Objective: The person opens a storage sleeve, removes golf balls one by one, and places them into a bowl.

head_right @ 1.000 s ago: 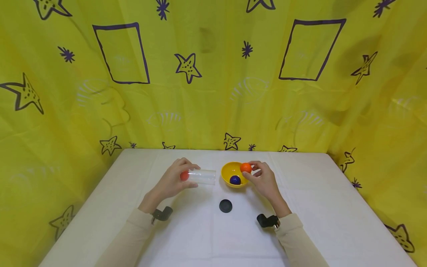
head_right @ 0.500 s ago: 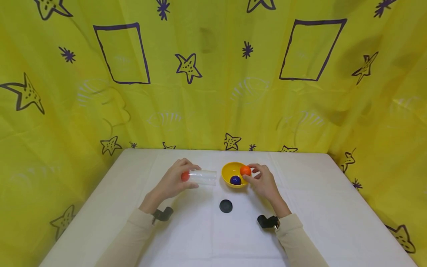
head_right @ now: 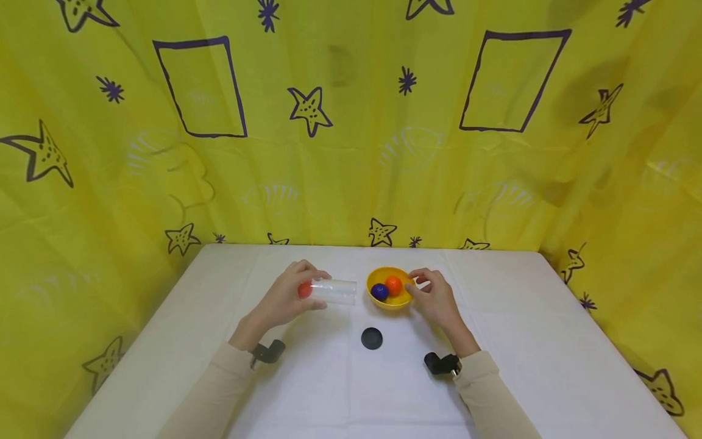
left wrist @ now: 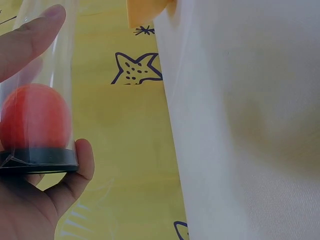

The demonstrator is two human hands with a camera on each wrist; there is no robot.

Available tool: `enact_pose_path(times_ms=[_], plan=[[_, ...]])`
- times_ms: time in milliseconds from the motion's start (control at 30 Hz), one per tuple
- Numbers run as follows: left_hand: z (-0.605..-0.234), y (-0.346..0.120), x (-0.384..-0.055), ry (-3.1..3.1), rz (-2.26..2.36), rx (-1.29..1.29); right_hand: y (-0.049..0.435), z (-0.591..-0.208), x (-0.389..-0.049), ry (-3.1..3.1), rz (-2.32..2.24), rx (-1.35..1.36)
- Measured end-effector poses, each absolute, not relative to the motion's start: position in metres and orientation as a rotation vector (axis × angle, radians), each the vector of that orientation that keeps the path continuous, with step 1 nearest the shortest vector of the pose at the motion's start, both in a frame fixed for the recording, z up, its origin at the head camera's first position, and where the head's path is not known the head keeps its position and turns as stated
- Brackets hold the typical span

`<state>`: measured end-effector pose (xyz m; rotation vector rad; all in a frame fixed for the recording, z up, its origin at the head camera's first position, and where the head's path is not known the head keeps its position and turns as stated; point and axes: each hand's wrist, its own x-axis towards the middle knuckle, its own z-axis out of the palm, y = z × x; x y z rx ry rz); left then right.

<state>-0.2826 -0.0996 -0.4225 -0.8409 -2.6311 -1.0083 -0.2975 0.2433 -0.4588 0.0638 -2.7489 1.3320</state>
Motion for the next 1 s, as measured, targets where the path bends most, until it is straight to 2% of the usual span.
enact_pose_path(times_ms=[567,1000], plan=[[-0.421,-0.099,-0.282,-2.615,-1.014,-0.852,0.233,-0.437,-0.288,-2.633,1.349,0.159],[-0.415,-0.097,-0.278,-2.576,-1.002,-0.845,0.203,-0.419,-0.269,-2.657,1.438,0.592]])
